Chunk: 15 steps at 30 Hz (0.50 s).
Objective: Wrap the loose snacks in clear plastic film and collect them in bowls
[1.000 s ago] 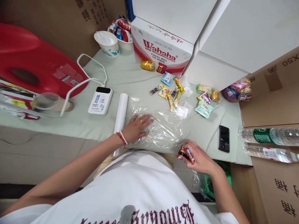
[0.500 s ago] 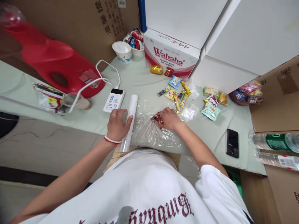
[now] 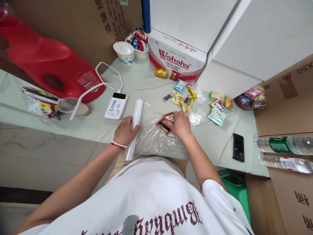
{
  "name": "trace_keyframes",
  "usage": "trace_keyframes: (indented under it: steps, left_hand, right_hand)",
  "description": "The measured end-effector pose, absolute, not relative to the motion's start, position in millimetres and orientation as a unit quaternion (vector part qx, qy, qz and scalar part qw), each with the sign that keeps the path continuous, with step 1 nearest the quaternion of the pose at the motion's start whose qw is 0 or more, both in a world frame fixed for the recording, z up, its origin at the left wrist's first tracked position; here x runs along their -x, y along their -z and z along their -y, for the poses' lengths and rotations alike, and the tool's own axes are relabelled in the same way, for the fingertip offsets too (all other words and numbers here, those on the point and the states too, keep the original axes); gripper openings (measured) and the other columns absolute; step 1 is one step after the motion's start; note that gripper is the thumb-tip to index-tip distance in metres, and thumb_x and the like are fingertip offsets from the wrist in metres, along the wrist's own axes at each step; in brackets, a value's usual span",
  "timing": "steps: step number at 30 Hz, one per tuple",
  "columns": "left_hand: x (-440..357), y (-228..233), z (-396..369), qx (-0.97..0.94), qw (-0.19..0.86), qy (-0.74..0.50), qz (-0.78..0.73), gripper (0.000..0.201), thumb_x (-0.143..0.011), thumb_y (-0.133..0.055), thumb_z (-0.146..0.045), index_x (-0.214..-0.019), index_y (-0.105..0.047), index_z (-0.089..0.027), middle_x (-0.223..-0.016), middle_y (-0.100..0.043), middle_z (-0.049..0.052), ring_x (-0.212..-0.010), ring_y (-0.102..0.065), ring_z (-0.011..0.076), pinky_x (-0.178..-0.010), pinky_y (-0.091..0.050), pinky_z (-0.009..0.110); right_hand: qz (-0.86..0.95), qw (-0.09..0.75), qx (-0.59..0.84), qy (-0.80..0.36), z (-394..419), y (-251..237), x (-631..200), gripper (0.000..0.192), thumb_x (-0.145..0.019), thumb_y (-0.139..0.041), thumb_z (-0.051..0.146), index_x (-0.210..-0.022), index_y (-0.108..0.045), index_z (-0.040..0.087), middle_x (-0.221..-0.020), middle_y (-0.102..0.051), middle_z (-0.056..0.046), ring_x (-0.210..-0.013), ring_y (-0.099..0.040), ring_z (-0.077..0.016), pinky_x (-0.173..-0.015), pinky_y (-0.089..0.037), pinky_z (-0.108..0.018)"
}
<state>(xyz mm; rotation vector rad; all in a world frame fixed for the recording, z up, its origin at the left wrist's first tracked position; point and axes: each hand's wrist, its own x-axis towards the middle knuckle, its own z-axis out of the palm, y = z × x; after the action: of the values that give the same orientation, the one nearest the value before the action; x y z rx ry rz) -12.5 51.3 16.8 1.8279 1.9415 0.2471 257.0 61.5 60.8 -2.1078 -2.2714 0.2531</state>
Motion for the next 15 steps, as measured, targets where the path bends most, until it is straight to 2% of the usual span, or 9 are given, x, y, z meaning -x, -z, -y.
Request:
trace_keyframes:
  steps: [3,7,11,13,15]
  left_hand:
    - [10.3,-20.3,-48.6,-0.659,0.222,-0.083,-0.713,0.059,-0.097,-0.048,-0.048,-0.145,-0.046,-0.015,-0.142,-0.059,0.022,-0.128,-0.061,0.0383,-0.097,-0.056,0.051]
    - [14.8,-23.8,-49.8,-0.645,0.238,-0.058,-0.724,0.057,-0.094,-0.054,-0.055,-0.137,-0.053,-0.018,-0.137,-0.062,0.019,-0.120,-0.066,0.0363,-0.092,-0.057,0.047]
    - [18.6,-25.3,-51.3,-0.635,0.243,-0.044,-0.732,0.048,-0.097,-0.048,-0.055,-0.128,-0.058,-0.020,-0.129,-0.066,0.017,-0.110,-0.070,0.0339,-0.086,-0.057,0.044]
    - [15.5,-26.3,-50.6,-0.638,0.222,-0.039,-0.736,0.051,-0.097,-0.047,-0.059,-0.126,-0.057,-0.019,-0.129,-0.065,0.019,-0.107,-0.071,0.0350,-0.082,-0.058,0.043]
    - [10.1,-27.5,-50.1,-0.648,0.202,-0.030,-0.734,0.054,-0.097,-0.048,-0.063,-0.124,-0.058,-0.017,-0.129,-0.064,0.020,-0.105,-0.071,0.0357,-0.079,-0.058,0.043]
  right_hand:
    - [0.740,-0.015,0.667,-0.090,-52.7,-55.0,-234.1,0.053,-0.092,-0.068,0.060,-0.122,-0.065,0.017,-0.118,-0.064,-0.017,-0.112,-0.056,-0.0341,-0.091,-0.047,-0.042]
    - [0.754,-0.069,0.643,-0.117,-48.2,-43.8,-236.8,0.048,-0.094,-0.070,0.045,-0.134,-0.061,0.019,-0.125,-0.064,-0.016,-0.116,-0.054,-0.0342,-0.093,-0.046,-0.043]
    - [0.765,-0.096,0.621,-0.139,-49.1,-50.2,-255.9,0.055,-0.092,-0.072,0.046,-0.139,-0.059,0.020,-0.128,-0.063,-0.017,-0.119,-0.053,-0.0365,-0.097,-0.046,-0.046]
    - [0.765,-0.080,0.624,-0.136,-49.0,-57.1,-254.9,0.067,-0.088,-0.076,0.050,-0.144,-0.057,0.018,-0.137,-0.060,-0.020,-0.124,-0.051,-0.0400,-0.100,-0.046,-0.051]
    - [0.764,-0.005,0.635,-0.116,-48.0,-60.7,-241.8,0.071,-0.091,-0.073,0.048,-0.149,-0.052,0.013,-0.148,-0.053,-0.023,-0.132,-0.047,-0.0428,-0.108,-0.043,-0.057]
